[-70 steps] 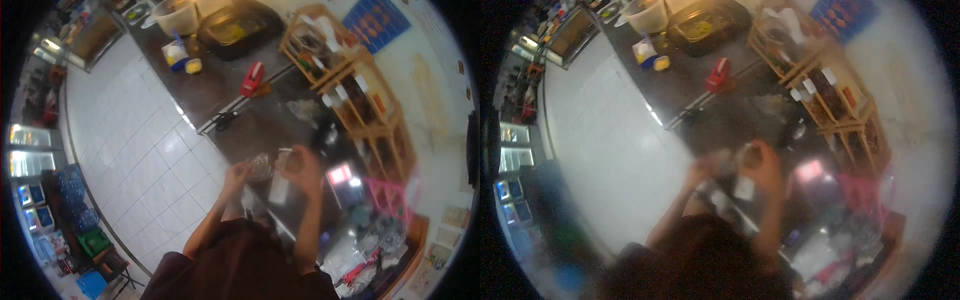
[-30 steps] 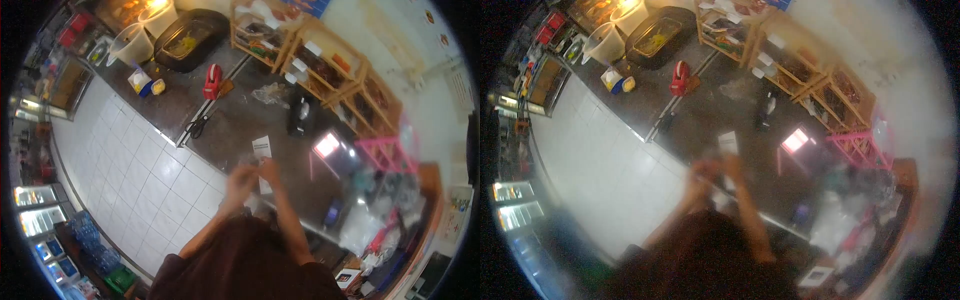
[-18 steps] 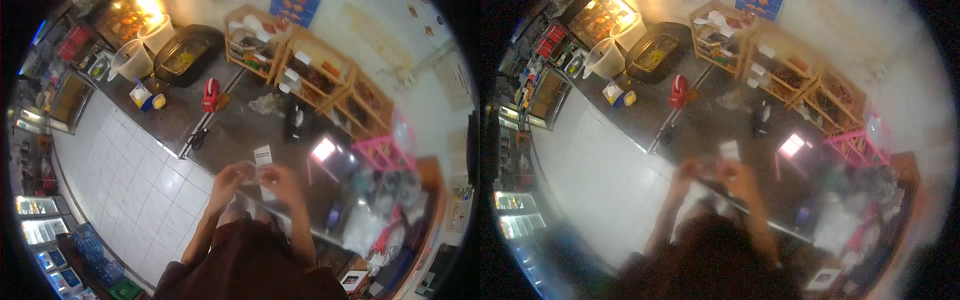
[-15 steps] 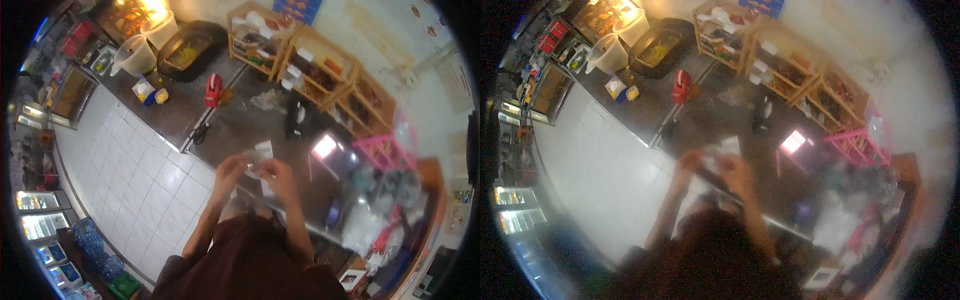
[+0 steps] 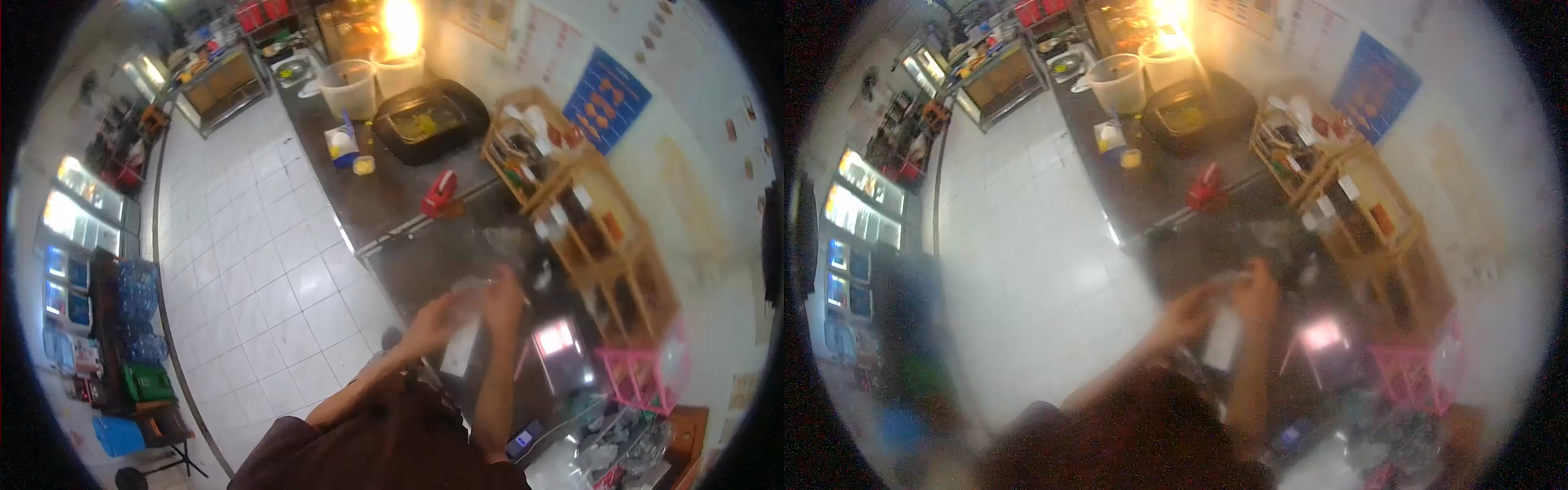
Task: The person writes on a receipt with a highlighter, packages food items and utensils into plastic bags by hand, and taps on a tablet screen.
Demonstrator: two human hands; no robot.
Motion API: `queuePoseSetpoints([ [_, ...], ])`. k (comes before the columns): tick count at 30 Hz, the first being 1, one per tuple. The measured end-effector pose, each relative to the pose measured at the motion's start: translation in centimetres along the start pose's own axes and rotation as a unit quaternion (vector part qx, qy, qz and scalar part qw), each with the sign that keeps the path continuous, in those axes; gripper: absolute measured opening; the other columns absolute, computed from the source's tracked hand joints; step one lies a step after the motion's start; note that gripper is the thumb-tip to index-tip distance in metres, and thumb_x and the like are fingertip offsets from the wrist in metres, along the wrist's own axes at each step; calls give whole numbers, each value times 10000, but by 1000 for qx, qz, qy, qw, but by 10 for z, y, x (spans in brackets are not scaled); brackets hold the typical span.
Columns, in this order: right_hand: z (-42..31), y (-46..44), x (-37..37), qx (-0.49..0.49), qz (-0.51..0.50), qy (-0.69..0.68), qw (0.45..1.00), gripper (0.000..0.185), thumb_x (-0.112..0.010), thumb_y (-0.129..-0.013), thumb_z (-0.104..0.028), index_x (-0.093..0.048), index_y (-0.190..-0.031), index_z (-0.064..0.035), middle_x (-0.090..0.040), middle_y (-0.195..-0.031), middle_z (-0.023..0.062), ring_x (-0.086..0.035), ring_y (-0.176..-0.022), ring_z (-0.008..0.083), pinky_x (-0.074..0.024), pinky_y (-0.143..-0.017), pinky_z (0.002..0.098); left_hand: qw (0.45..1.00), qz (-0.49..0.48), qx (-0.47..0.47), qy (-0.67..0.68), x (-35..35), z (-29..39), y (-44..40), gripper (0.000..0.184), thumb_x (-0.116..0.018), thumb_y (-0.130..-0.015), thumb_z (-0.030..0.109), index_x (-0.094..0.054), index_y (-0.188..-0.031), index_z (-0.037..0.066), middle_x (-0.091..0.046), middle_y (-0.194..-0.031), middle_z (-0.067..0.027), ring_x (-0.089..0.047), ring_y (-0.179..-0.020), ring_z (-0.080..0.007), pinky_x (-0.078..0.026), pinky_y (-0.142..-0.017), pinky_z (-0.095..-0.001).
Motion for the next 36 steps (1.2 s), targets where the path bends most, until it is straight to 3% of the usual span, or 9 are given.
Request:
queuePoseSetpoints([
  [10, 53, -47, -50, -65, -43, -23, 997, 417, -654, -716, -80, -594, -1126, -41, -662, -1030, 184, -641, -979, 363, -505, -826, 444, 959, 169, 170, 152, 202, -128, 33, 327, -590, -902, 170, -605, -1186, 8, -660, -1089, -82, -627, -930, -172, -501, -804, -305],
  [14, 88, -73, -63, -26, -56, 198, 978, 472, -661, -727, -94, -564, -1184, -22, -654, -1019, 180, -637, -951, 351, -501, -834, 425, 937, 205, 212, 188, 293, -157, -19, 288, -573, -903, 170, -628, -1139, 14, -662, -1048, -81, -619, -954, -171, -493, -800, -307],
  [17, 26, -82, -48, -197, -58, 133, 970, 644, -737, -690, -121, -518, -1284, -6, -601, -1210, 205, -567, -1131, 359, -438, -971, 429, 949, 181, 202, 161, 369, -184, -91, 295, -571, -907, 179, -626, -1150, 21, -660, -1053, -79, -618, -950, -166, -490, -786, -309],
  [19, -1, -89, -38, -93, 138, 236, 957, 612, -721, -718, -93, -517, -1281, 36, -577, -1259, 216, -552, -1178, 344, -432, -999, 420, 947, 170, 238, 131, 426, -204, -150, 284, -575, -910, 174, -634, -1145, 26, -667, -1039, -70, -619, -949, -167, -484, -778, -307],
  [21, -44, -98, -60, -211, 273, 114, 932, 472, -683, -789, -76, -555, -1232, 23, -607, -1193, 212, -596, -1103, 298, -463, -948, 370, 963, 186, 194, 20, 488, -220, -203, 270, -592, -897, 168, -648, -1124, 32, -684, -1022, -71, -630, -920, -167, -483, -778, -303],
  [24, -139, -171, -201, -123, 87, 41, 988, 197, -632, -881, -102, -632, -1046, 5, -660, -944, 95, -631, -875, 228, -490, -804, 318, 963, 192, 126, -143, 567, -213, -303, 271, -622, -878, 174, -656, -1109, 37, -695, -1012, -102, -652, -894, -184, -485, -798, -290],
  [28, -177, -187, -490, -298, -265, -316, 861, 389, -624, -927, -261, -574, -1211, 0, -671, -903, 74, -642, -743, 124, -518, -615, 261, 930, 225, -41, -286, 623, -229, -435, 322, -631, -835, 159, -648, -1133, 37, -686, -1038, -136, -661, -937, -252, -498, -847, -345],
  [32, -194, -256, -632, -287, -206, -185, 917, 447, -595, -913, -346, -572, -1192, 2, -675, -942, 167, -674, -782, 266, -533, -666, 372, 928, 150, -109, -322, 639, -267, -513, 344, -626, -792, 170, -667, -1105, 33, -680, -1036, -185, -662, -928, -330, -511, -824, -387],
  [36, -238, -303, -600, -276, -131, -63, 950, 378, -583, -885, -288, -589, -1120, 8, -658, -975, 227, -655, -863, 370, -516, -757, 452, 940, 53, -57, -332, 639, -281, -516, 261, -606, -777, 186, -707, -939, 9, -674, -833, -223, -674, -778, -355, -518, -714, -400],
])
Point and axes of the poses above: each hand's wrist, its own y-axis away from the middle knuckle, its own x-axis out of the back of the hand, z = x × y, the point moved 9 cm from there along -y, towards the middle knuckle
